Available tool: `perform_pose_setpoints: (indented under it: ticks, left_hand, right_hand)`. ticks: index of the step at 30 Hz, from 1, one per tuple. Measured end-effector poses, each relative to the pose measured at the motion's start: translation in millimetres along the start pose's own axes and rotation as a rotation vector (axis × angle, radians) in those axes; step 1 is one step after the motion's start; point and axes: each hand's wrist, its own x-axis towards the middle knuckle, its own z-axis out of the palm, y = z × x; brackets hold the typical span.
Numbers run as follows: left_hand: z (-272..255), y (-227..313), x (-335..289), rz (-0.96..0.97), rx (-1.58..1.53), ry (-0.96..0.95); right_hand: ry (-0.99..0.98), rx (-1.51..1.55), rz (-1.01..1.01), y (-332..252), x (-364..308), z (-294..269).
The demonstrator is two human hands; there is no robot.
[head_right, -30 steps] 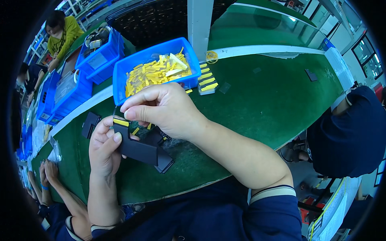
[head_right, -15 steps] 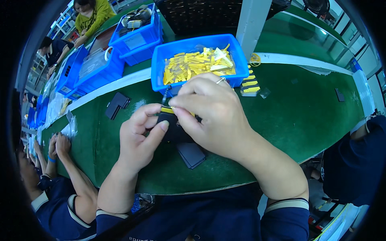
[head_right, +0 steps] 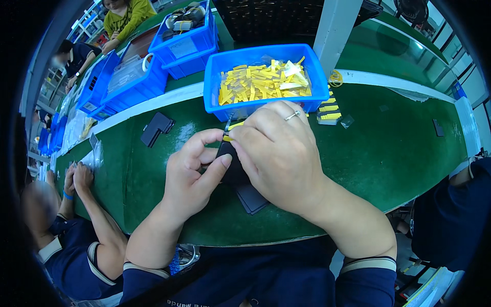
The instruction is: The person sits at a green workbench in a factory setting, repeatedly picking up small black rectangular components and yellow strips. They peel the backing off the yellow strips and apply them to the edges of the black components by hand. The person handles the items one at a time, placing the finished units on the table.
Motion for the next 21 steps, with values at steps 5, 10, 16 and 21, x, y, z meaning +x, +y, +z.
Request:
perform_pose_setpoints:
  ticks: [5,10,16,21]
  left_hand:
    - [5.7,-0.6,-2.0,0.06,0.042,0.056]
    - [6.7,2.4,-3.0,0.112,0.111,0.091]
    - [9.2,4.0,-5.5,0.04,0.031,0.091]
    - [10.2,4.3,-7.2,0.0,0.026,0.08]
  right_hand:
    - [0.041,-0.043,-0.016,2.3,-5.8,6.2]
    - [0.069,-0.11,-0.118,1.6,-0.6,2.3]
    - [0.064,-0.07,-0.09,-1.0,-4.7,4.7]
    - [0.088,-0.064,-0.099,-1.0,-7.0,6.7]
